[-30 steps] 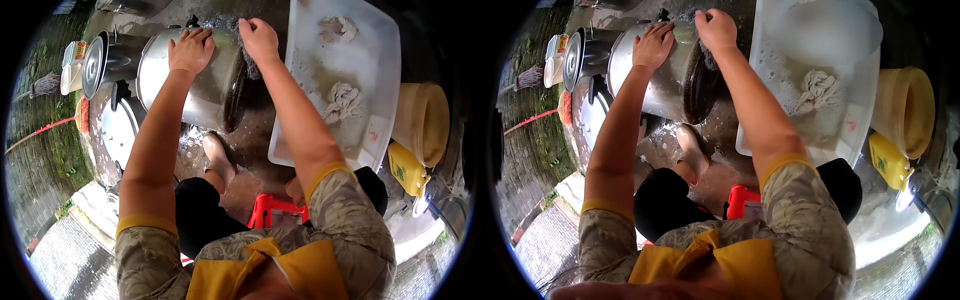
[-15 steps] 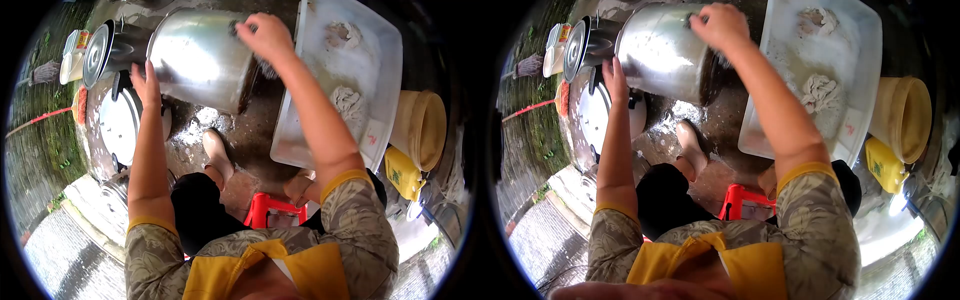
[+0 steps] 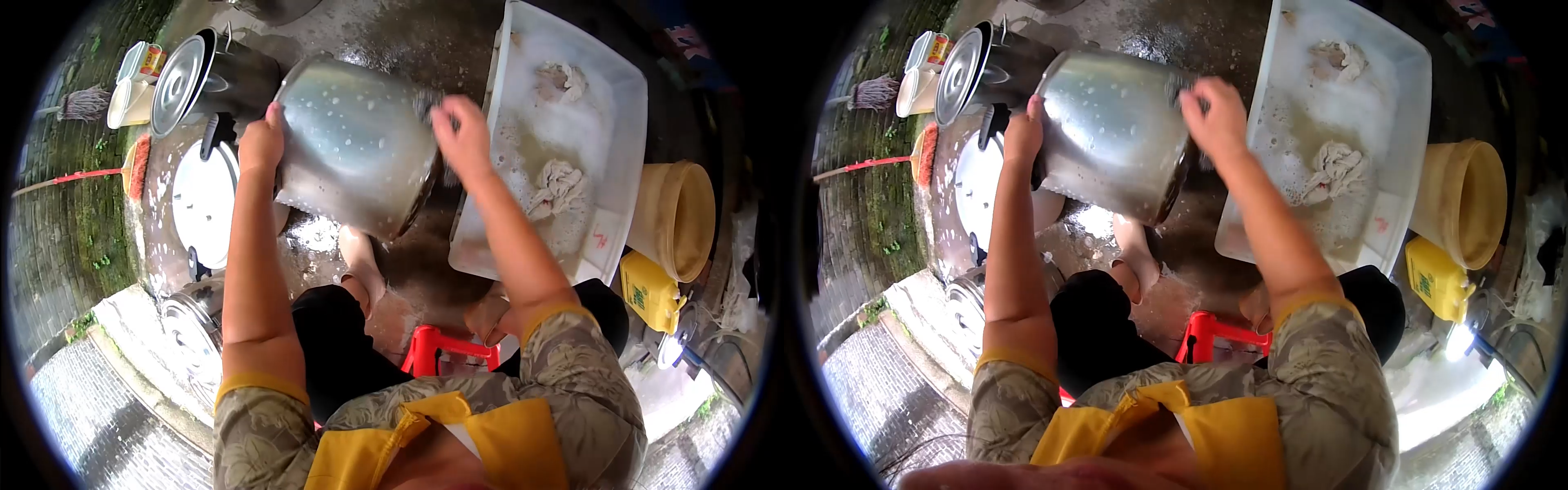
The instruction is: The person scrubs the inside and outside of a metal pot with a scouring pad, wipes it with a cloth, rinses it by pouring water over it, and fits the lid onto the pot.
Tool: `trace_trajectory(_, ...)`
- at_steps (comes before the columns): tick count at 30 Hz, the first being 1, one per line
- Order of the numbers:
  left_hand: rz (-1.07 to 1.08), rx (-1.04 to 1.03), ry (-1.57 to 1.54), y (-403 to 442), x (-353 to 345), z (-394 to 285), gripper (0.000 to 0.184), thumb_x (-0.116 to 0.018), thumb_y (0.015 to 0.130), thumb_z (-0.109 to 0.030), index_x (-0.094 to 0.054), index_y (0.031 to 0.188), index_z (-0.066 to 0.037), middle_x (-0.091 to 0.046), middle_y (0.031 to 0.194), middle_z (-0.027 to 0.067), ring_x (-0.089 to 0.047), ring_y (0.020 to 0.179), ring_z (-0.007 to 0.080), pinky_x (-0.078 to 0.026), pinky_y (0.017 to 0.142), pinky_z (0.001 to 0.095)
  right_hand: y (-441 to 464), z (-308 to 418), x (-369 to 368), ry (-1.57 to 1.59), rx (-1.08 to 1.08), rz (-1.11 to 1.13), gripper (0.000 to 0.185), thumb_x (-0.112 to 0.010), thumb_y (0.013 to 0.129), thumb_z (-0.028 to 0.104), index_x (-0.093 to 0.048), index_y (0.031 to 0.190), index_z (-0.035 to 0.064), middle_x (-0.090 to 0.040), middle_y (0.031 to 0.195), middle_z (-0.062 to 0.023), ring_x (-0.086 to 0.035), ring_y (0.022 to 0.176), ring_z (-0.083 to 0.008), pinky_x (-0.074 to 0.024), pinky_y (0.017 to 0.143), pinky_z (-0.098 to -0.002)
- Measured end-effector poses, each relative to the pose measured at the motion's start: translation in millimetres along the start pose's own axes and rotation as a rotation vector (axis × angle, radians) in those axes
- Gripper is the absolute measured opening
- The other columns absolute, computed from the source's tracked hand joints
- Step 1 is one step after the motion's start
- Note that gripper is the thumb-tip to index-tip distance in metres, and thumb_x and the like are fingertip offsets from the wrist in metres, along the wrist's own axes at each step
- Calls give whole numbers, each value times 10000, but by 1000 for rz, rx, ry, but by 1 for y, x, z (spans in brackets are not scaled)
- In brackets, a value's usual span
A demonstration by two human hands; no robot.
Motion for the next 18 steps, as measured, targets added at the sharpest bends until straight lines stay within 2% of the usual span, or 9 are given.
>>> trace_trajectory(2, 36, 12, 70, 0, 6, -11, 755, -306, 907, -618, -637, 1066, 41, -608, 1060, 291, -558, 1069, 426, -427, 924, 457, -57, 34, 8, -27, 146, -140, 147, -689, 735, 184, -603, 721, 65, -626, 888, -101, -583, 874, -315, -454, 805, -399)
trace_trajectory(4, 8, 33, 95, -6, 15, -32, 730, -317, 911, -605, -638, 1075, 29, -600, 1109, 274, -554, 1093, 408, -424, 939, 452, -94, 88, 7, -148, 354, 6, 137, -691, 717, 170, -585, 705, 84, -616, 873, -90, -581, 860, -304, -453, 805, -394)
trace_trajectory(7, 27, 81, 122, -18, 24, -59, 663, -328, 927, -564, -634, 1109, -5, -593, 1171, 229, -549, 1129, 368, -426, 952, 433, -83, 86, 6, -188, 353, -73, 144, -689, 702, 165, -564, 693, 94, -603, 837, -86, -581, 828, -302, -456, 769, -404)
trace_trajectory(8, 20, 75, 126, -16, 25, -63, 663, -328, 927, -564, -634, 1109, -5, -593, 1171, 229, -549, 1129, 368, -426, 952, 433, -63, 58, 4, -168, 207, -150, 146, -676, 729, 170, -566, 696, 81, -599, 813, -103, -574, 792, -324, -454, 726, -421)
trace_trajectory(10, 12, 90, 119, -13, 20, -69, 623, -335, 937, -539, -636, 1117, -25, -607, 1163, 203, -558, 1123, 354, -433, 943, 435, -14, 5, 6, -160, -210, -67, 205, -622, 804, 239, -584, 717, 57, -593, 789, -145, -563, 777, -367, -451, 695, -434)
trace_trajectory(12, 48, 99, 116, -16, 21, -81, 588, -343, 942, -523, -636, 1128, -49, -615, 1162, 179, -564, 1122, 340, -442, 932, 428, 8, -4, 5, -284, -224, 3, 230, -627, 801, 282, -591, 712, 73, -592, 793, -141, -561, 775, -371, -466, 706, -424)
trace_trajectory(14, 27, 113, 137, -6, 19, -84, 578, -342, 942, -525, -637, 1134, -67, -611, 1177, 169, -562, 1129, 331, -447, 927, 418, -15, 34, 2, -302, -1, 60, 203, -646, 769, 289, -608, 747, 91, -600, 865, -112, -572, 860, -331, -464, 777, -429)
trace_trajectory(16, 26, 119, 124, -6, 21, -92, 565, -347, 942, -518, -639, 1132, -73, -611, 1179, 164, -562, 1132, 326, -448, 925, 418, -61, 82, -9, -408, 244, 181, 187, -667, 726, 287, -612, 783, 117, -586, 938, -55, -556, 973, -260, -423, 858, -489)
trace_trajectory(18, 34, 129, 132, -8, 22, -97, 539, -357, 943, -504, -643, 1129, -86, -611, 1185, 154, -562, 1137, 316, -450, 922, 417, -93, 116, -14, -446, 441, 168, 190, -679, 697, 277, -602, 797, 135, -555, 947, -15, -527, 1022, -214, -365, 901, -571)
Point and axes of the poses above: each hand's wrist, its own y-axis towards the middle knuckle, its own x-axis out of the back of the hand, z = x × y, the point moved 6 cm from there along y, towards the middle knuckle
